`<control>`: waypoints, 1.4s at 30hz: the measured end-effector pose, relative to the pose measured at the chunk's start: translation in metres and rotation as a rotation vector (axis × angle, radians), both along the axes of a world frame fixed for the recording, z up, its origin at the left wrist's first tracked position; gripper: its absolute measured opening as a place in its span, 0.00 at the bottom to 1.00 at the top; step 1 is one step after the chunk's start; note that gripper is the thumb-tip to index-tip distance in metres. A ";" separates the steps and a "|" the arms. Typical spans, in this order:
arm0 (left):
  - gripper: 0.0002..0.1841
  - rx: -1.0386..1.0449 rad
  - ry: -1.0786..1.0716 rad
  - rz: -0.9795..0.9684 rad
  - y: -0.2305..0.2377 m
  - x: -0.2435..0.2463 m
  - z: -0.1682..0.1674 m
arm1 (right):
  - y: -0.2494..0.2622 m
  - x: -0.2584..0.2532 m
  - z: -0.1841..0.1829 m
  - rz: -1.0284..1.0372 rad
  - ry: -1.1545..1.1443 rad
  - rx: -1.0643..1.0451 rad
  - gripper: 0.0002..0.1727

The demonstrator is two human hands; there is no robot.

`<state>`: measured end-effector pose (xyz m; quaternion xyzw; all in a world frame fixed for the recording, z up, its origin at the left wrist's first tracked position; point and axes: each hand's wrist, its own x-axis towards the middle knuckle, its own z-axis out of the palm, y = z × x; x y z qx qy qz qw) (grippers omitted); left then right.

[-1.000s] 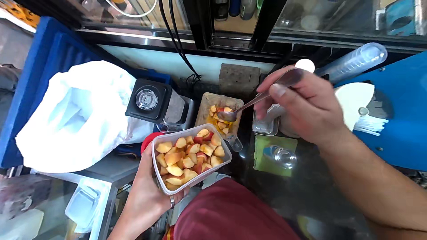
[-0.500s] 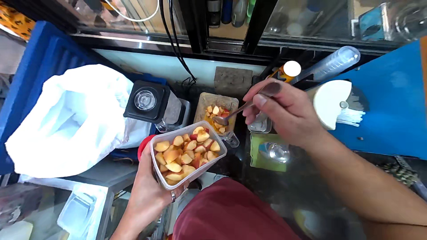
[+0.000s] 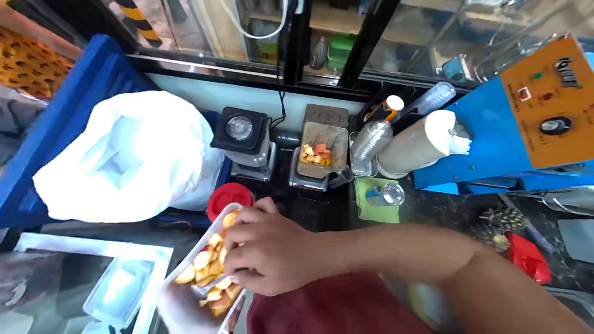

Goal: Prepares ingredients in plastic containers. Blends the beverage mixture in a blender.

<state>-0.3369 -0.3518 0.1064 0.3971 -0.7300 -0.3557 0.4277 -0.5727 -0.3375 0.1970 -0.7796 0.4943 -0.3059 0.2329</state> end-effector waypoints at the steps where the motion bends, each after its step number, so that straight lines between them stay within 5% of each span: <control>1: 0.64 -0.040 -0.018 0.045 0.000 0.024 0.001 | -0.010 0.023 0.004 0.053 0.090 -0.007 0.07; 6: 0.62 -0.087 -0.017 0.223 0.009 0.146 -0.002 | -0.058 0.147 0.011 0.261 0.216 -0.103 0.04; 11: 0.62 -0.042 0.015 0.487 0.037 0.269 -0.012 | -0.121 0.247 -0.011 0.370 -0.082 0.017 0.08; 13: 0.65 -0.009 0.009 0.555 0.043 0.315 -0.025 | -0.165 0.261 -0.035 0.359 0.093 0.005 0.18; 17: 0.66 0.043 0.059 0.579 0.033 0.380 -0.045 | -0.217 0.270 -0.111 0.503 0.593 0.085 0.53; 20: 0.69 0.105 0.111 0.549 0.025 0.412 -0.065 | -0.228 0.283 -0.144 0.601 0.715 0.068 0.50; 24: 0.74 0.346 0.138 0.418 0.012 0.431 -0.077 | -0.226 0.282 -0.140 0.558 0.766 0.178 0.46; 28: 0.85 0.360 0.320 0.327 0.024 0.438 -0.072 | -0.231 0.269 -0.122 0.438 0.677 0.301 0.52; 30: 0.68 0.286 0.495 0.505 0.041 0.436 -0.070 | -0.225 0.279 -0.092 0.338 0.463 0.374 0.56; 33: 0.21 0.367 0.748 0.820 0.051 0.416 -0.042 | -0.192 0.332 -0.042 0.467 0.267 0.301 0.60; 37: 0.14 0.491 0.779 0.909 0.037 0.397 -0.008 | -0.156 0.413 -0.029 0.772 0.374 0.087 0.52; 42: 0.13 0.442 0.639 1.027 0.035 0.386 -0.003 | -0.152 0.441 -0.046 0.857 0.455 0.006 0.52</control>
